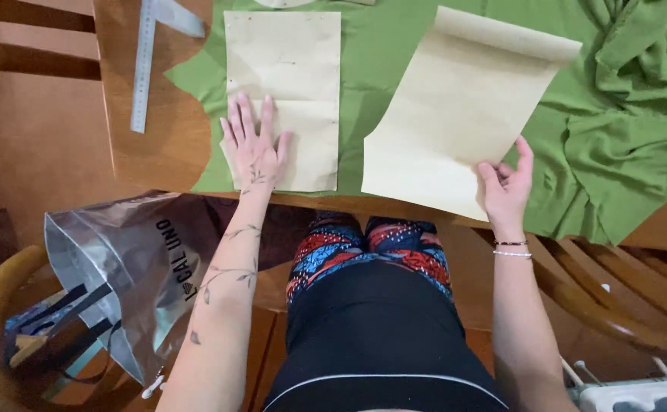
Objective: The person pins several beige paper pattern pieces onto a green fabric laid on a wooden table. They smooth the fabric, position the patterns, and insert pins to secure them in place.
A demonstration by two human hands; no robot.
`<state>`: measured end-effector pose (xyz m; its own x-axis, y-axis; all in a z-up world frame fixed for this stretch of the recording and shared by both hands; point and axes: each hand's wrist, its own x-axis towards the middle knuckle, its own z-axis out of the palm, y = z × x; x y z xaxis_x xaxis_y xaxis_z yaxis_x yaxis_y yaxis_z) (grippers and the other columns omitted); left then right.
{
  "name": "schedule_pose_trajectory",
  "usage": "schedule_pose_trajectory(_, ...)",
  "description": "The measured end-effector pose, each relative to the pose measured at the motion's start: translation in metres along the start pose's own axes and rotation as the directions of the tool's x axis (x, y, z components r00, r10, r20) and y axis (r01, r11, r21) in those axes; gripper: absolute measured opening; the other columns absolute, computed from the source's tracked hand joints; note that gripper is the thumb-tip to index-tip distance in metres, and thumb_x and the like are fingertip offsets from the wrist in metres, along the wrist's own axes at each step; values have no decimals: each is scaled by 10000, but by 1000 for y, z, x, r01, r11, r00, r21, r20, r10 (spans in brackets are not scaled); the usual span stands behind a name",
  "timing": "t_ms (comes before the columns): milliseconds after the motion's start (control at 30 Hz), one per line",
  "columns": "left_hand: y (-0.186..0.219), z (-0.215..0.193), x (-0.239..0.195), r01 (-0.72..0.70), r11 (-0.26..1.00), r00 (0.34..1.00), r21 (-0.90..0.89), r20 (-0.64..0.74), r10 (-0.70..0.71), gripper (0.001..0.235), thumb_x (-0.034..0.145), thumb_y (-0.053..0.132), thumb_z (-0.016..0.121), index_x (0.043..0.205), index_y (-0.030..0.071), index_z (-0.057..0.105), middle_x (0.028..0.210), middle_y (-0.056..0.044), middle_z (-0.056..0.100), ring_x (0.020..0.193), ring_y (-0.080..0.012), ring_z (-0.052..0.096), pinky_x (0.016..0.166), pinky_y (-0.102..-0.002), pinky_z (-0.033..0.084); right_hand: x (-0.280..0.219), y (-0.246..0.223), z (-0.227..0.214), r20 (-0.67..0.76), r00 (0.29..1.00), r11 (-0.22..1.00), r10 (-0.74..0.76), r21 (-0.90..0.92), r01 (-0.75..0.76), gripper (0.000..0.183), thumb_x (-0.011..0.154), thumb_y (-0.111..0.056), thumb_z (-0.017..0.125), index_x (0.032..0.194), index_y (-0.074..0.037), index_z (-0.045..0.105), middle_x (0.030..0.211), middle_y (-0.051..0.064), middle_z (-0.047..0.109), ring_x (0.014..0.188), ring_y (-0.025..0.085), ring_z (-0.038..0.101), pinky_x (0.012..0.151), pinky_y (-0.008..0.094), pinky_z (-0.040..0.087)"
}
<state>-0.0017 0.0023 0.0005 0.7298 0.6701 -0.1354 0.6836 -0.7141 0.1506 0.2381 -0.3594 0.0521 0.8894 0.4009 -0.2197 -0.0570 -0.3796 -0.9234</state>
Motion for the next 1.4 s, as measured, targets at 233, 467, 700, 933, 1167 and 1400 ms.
schedule_pose_trajectory(233,-17,10,1,-81,997,992,-12,-100,79,660,1047,586,424,1601,236,344,1654,-237,129,1531,-403,76,1210,-613,49,-2,-8,33,83,996,999,29,-31,-27,699,978,66,622,1564,-136,300,1218,301,608,1023,391,658,849,469,591)
schedule_pose_trajectory(467,-15,46,-6,-106,991,978,-85,-187,89,673,1024,596,492,1549,180,427,1627,-268,194,1526,-388,128,1165,-627,-13,39,17,46,160,987,998,18,-55,-9,676,1045,0,632,1582,-225,288,1079,237,697,921,290,701,796,394,621)
schedule_pose_trajectory(700,49,12,-64,-301,923,946,-239,-195,258,611,1000,429,629,1514,152,447,1594,-274,259,1507,-416,199,1166,-659,42,2,17,14,-31,999,923,-14,-384,1,598,1036,-126,703,1537,-131,375,1215,256,631,1078,333,653,918,478,550)
schedule_pose_trajectory(933,74,30,-113,-598,741,801,-306,-221,556,358,947,280,638,1293,188,626,1432,-164,505,1387,-357,445,1165,-536,320,-68,64,-40,-139,980,651,-145,-759,-11,585,1096,-421,519,1564,-112,353,1447,269,394,1380,430,394,1131,577,316)
schedule_pose_trajectory(1167,122,55,-121,-794,511,595,-328,-248,765,425,918,243,639,1329,136,612,1475,-175,499,1357,-350,500,1156,-476,399,-57,74,-72,-253,962,607,-102,-782,-142,657,1062,-534,484,1588,-176,321,1566,245,243,1471,446,226,1171,670,188)
schedule_pose_trajectory(1400,157,67,-126,-734,651,675,-193,-111,729,569,947,337,601,1477,154,500,1393,-192,514,1310,-346,513,1115,-507,407,-18,119,-142,-255,966,542,-41,-818,-193,738,1026,-531,582,1622,-203,297,1615,234,150,1482,478,124,1109,790,168)
